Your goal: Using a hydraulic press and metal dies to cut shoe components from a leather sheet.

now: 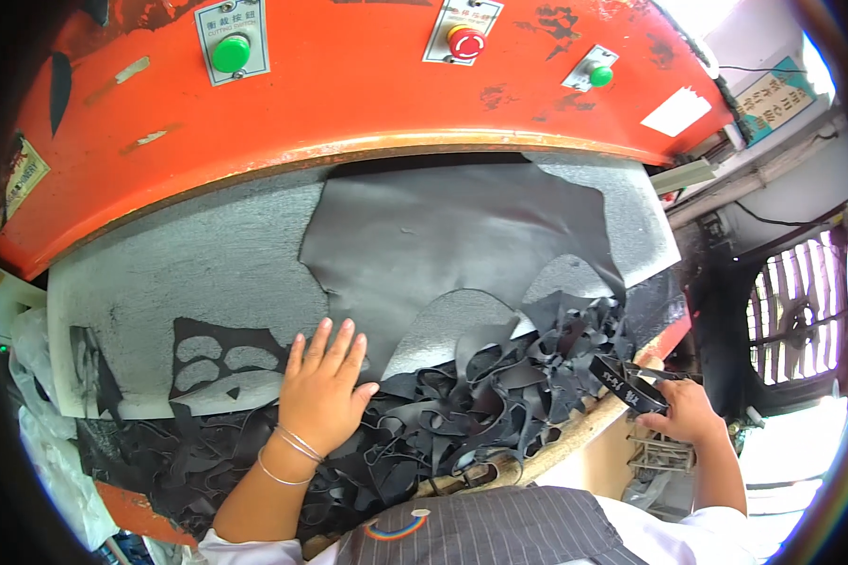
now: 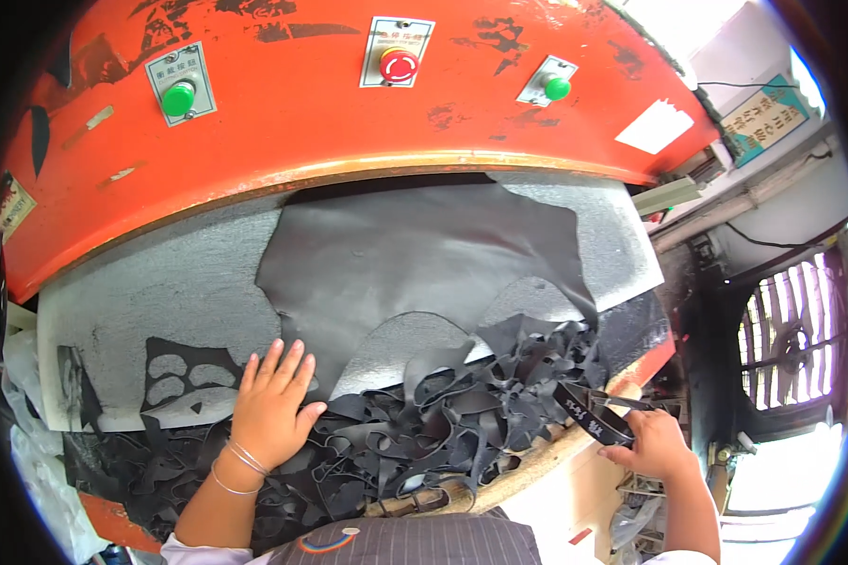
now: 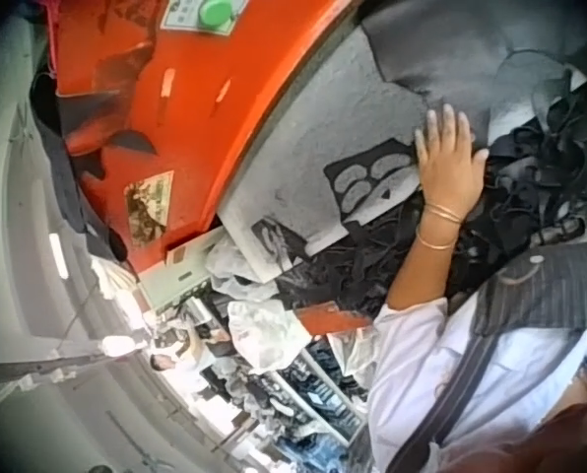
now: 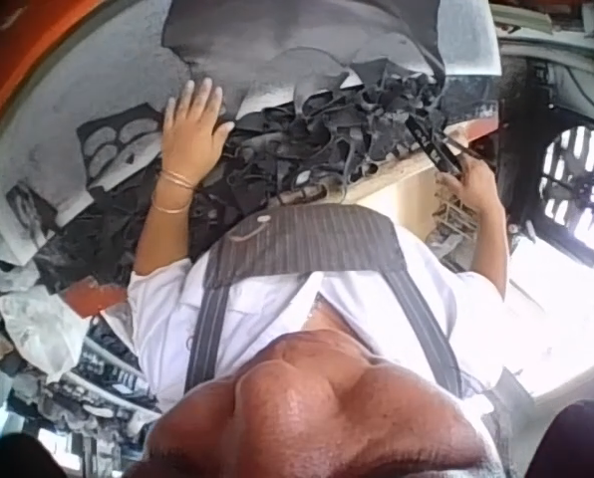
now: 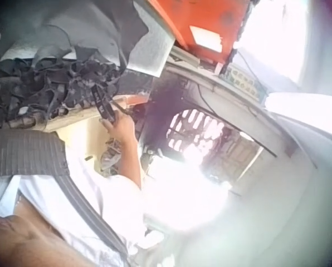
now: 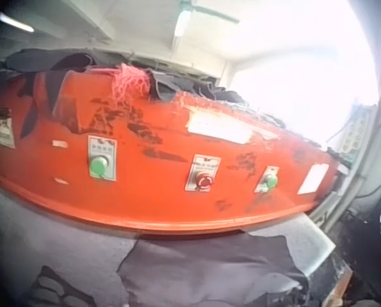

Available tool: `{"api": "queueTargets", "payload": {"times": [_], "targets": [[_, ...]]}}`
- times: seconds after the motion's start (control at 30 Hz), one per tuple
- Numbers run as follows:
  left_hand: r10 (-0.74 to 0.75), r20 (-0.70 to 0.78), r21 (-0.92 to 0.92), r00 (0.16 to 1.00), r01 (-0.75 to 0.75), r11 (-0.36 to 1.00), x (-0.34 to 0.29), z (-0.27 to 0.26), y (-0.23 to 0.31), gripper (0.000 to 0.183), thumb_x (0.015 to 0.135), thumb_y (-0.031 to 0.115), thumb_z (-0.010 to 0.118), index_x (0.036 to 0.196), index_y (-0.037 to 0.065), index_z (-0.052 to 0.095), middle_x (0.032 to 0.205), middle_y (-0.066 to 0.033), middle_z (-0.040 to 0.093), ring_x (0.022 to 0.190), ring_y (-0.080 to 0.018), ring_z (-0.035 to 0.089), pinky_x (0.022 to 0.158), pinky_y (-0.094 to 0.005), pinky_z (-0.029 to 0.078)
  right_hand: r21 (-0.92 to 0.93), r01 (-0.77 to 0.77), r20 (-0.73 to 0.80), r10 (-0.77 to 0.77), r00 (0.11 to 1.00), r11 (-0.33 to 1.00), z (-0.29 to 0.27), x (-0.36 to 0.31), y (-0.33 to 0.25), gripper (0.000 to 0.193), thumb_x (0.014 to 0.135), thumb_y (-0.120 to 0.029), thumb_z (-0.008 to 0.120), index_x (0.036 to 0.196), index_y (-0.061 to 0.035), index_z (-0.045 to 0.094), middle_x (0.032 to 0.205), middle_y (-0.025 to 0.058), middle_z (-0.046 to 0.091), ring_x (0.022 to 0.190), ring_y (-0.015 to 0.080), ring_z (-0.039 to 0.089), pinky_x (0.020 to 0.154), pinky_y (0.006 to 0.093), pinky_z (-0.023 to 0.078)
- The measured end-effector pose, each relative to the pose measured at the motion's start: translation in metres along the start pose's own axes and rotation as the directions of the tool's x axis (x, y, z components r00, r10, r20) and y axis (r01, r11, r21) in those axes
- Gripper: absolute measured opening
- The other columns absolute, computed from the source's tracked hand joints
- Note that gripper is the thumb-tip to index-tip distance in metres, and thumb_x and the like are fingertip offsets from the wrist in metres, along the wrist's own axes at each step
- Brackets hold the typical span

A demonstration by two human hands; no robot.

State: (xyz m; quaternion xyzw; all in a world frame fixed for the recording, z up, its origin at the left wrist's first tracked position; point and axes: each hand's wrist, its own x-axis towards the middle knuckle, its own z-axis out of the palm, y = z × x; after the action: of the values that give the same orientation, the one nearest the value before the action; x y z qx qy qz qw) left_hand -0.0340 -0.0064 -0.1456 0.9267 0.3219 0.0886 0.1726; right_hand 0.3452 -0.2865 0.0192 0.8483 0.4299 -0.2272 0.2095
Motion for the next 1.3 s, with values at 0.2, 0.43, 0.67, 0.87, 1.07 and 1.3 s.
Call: {"api": "queueTargets", "payload": {"times": [0.2, 0.43, 0.67, 0.87, 1.07, 1.3], "targets": [[0.003, -0.021, -0.033, 1.0, -0.004, 0.999, 0.005, 0.008, -0.005, 0.059, 0.085, 0.036, 0.064, 0.133, 0.004, 0.054, 0.146, -0.0161, 0.043, 0.138, -0.0374, 0.034, 0.113, -0.0539, 0.023, -0.107, 0.209, -0.152, -0.224, 0.963, 0.972, 0.064, 0.023, -0.021, 0.058, 0.075, -0.056, 0.072, 0.088, -0.0006, 0.059, 0.086, 0.0182, 0.062, 0.089, 0.0379, 0.059, 0.084, 0.0458, 0.044], [0.037, 0.15, -0.045, 0.988, -0.031, 0.998, 0.023, -0.004, 0.021, 0.07, 0.087, 0.043, 0.061, 0.138, -0.002, 0.045, 0.149, -0.0207, 0.037, 0.141, -0.0353, 0.03, 0.115, -0.0525, 0.019, -0.042, 0.372, -0.312, -0.366, 0.877, 0.927, 0.077, 0.044, -0.029, 0.066, 0.081, -0.062, 0.062, 0.108, -0.0021, 0.06, 0.094, 0.0144, 0.063, 0.095, 0.0326, 0.06, 0.084, 0.0419, 0.045], [0.196, 0.153, 0.068, 0.969, -0.208, 0.976, 0.146, 0.027, 0.034, 0.072, 0.093, 0.054, 0.045, 0.146, 0.007, 0.036, 0.155, -0.0124, 0.03, 0.145, -0.0299, 0.024, 0.117, -0.0501, 0.017, -0.071, 0.467, -0.172, -0.472, 0.865, 0.882, 0.079, 0.075, -0.019, 0.034, 0.088, -0.035, 0.061, 0.11, -0.0077, 0.061, 0.091, 0.0104, 0.066, 0.088, 0.0292, 0.063, 0.082, 0.0421, 0.046], [-0.145, 0.045, 0.185, 0.988, 0.134, 0.973, 0.153, 0.005, -0.031, 0.068, 0.096, 0.046, 0.045, 0.15, 0.009, 0.029, 0.158, -0.0099, 0.024, 0.147, -0.03, 0.018, 0.119, -0.0477, 0.013, 0.038, 0.489, -0.168, -0.477, 0.863, 0.871, 0.1, 0.074, 0.018, 0.033, 0.089, -0.038, 0.062, 0.08, -0.0058, 0.063, 0.081, 0.0129, 0.063, 0.08, 0.0335, 0.06, 0.076, 0.0448, 0.047], [-0.139, 0.031, 0.177, 0.99, 0.131, 0.975, 0.103, -0.002, -0.024, 0.069, 0.094, 0.04, 0.05, 0.148, 0.002, 0.029, 0.158, -0.0161, 0.021, 0.146, -0.0337, 0.017, 0.118, -0.0486, 0.013, -0.084, 0.54, -0.343, -0.533, 0.774, 0.838, 0.064, 0.066, 0.007, 0.025, 0.088, -0.034, 0.063, 0.093, -0.0092, 0.064, 0.083, 0.009, 0.063, 0.078, 0.03, 0.062, 0.071, 0.0412, 0.049], [-0.108, -0.068, 0.238, 0.992, 0.121, 0.964, 0.045, 0.002, -0.005, 0.065, 0.089, 0.034, 0.059, 0.141, 0.001, 0.042, 0.149, -0.0192, 0.037, 0.14, -0.0337, 0.033, 0.116, -0.0528, 0.018, -0.385, 0.883, -0.041, -0.961, 0.273, 0.267, 0.064, 0.093, -0.029, 0.021, 0.079, -0.022, 0.057, 0.094, -0.0104, 0.066, 0.12, 0.0056, 0.059, 0.124, 0.0251, 0.048, 0.096, 0.0368, 0.042]]}}
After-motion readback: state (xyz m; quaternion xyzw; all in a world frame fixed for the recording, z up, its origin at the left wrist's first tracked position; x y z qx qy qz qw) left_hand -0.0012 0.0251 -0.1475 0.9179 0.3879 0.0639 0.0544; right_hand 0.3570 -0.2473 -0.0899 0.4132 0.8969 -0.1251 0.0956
